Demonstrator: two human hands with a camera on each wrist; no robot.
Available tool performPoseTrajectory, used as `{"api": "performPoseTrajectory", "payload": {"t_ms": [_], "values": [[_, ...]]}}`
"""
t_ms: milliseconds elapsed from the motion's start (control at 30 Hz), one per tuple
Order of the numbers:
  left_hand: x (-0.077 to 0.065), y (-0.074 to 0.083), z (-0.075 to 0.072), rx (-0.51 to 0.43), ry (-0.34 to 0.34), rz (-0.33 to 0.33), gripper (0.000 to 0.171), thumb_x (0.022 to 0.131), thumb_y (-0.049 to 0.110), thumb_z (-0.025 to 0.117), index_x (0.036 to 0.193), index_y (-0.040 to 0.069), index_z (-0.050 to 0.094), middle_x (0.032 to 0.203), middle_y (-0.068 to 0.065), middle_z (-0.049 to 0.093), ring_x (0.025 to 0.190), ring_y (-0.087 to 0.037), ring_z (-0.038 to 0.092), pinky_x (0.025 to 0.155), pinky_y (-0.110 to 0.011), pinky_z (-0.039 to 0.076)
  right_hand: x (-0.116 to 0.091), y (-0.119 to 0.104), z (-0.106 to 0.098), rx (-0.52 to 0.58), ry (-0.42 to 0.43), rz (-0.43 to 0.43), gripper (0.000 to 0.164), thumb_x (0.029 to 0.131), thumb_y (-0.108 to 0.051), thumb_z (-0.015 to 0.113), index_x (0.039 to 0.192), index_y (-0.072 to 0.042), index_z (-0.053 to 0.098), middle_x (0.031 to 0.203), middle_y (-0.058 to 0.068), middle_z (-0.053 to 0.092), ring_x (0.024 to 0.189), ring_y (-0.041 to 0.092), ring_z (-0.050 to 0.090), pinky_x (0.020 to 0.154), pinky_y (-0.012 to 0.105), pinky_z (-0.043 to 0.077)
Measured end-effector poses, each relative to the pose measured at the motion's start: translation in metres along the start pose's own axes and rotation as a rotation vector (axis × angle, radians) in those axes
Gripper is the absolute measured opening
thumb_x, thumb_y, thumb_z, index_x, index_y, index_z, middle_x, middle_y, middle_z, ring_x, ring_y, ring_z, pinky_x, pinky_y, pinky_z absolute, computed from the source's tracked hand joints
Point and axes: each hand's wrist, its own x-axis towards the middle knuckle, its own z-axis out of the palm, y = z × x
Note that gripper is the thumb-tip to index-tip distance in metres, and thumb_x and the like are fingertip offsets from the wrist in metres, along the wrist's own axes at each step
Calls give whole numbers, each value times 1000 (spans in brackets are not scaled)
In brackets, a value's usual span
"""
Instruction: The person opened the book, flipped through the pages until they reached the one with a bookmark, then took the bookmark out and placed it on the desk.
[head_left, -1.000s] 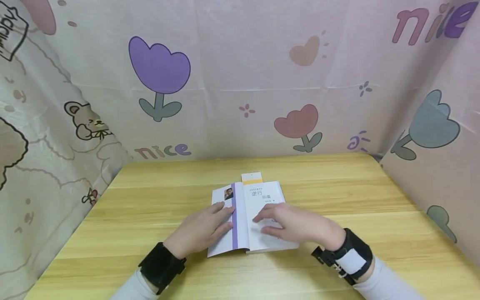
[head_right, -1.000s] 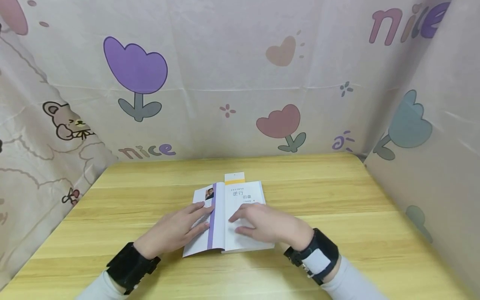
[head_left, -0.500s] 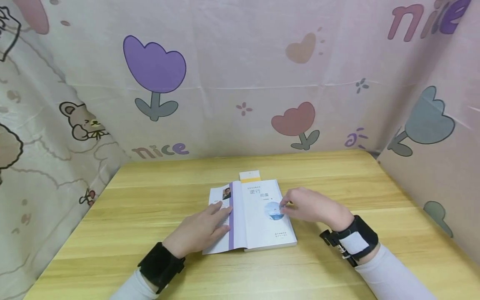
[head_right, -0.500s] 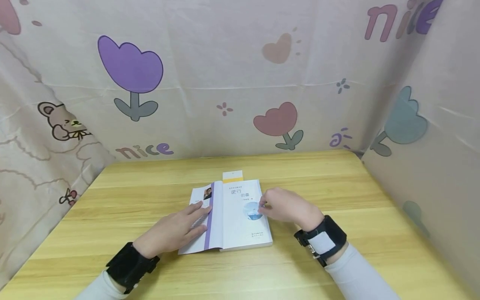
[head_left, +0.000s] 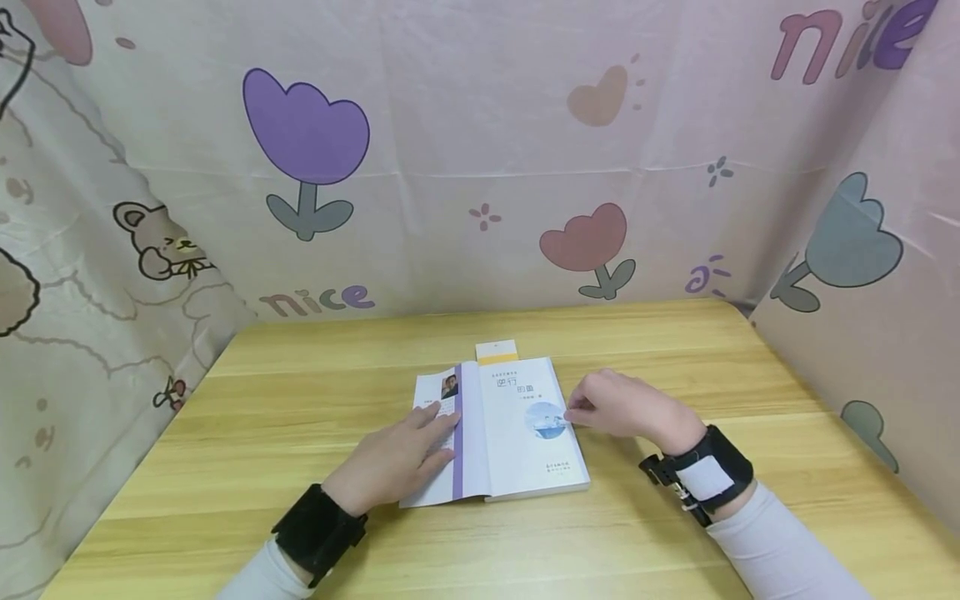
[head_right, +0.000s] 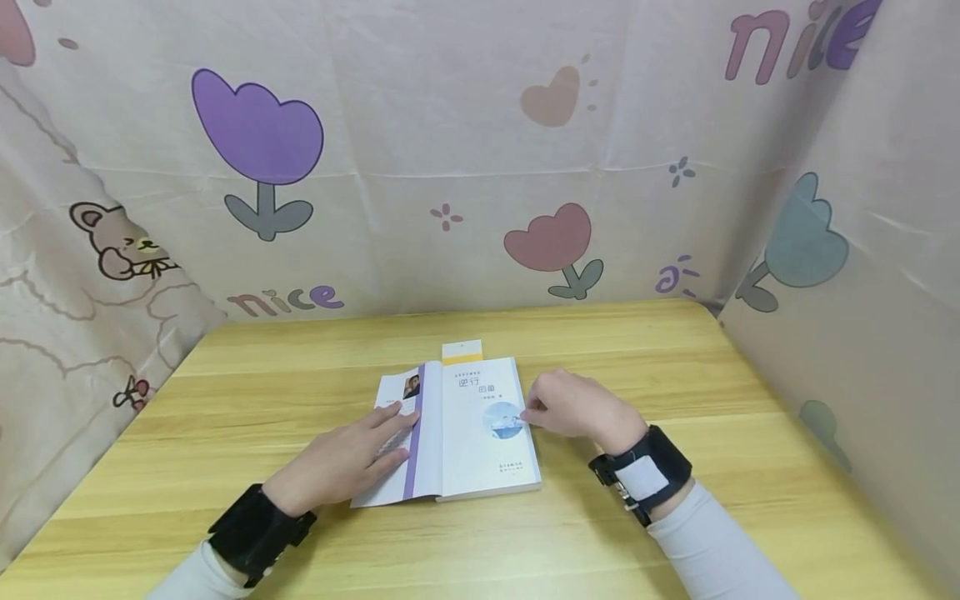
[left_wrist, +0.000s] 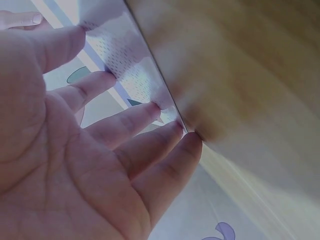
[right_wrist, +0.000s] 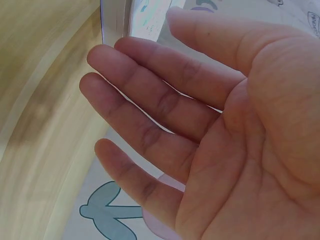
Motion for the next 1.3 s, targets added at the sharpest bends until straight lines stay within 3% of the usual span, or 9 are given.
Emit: {"api": "performPoseTrajectory", "payload": {"t_ms": [500,800,1033,1300], "values": [[-4,4,-2,17,0,-39,54,98,44,50,147,20,46,148,-11,38,132,-30,38,95,-53,42,-2,-7,-4,-12,30,-17,15,91,-23,66,77,-19,70,55,-11,43,48,3,39,45,20,31],[-1,4,0,31,-5,-29,55,98,46,49,147,21,44,148,-12,38,132,-31,37,95,-53,42,0,-4,-6,-61,154,-80,7,84,-23,75,79,-20,70,67,-12,56,59,4,49,52,23,45],[-3,4,-1,30,1,-25,55,98,46,48,147,21,44,148,-12,38,131,-31,38,95,-54,41,5,-7,-3,-64,259,-60,23,77,-40,78,68,-28,60,56,-15,51,50,2,45,45,21,36],[-3,3,0,42,-1,-17,56,99,46,48,148,20,43,149,-12,38,132,-32,37,96,-53,40,7,-9,0,-105,280,-63,26,78,-37,78,63,-27,58,54,-14,47,48,3,41,43,21,32]]}}
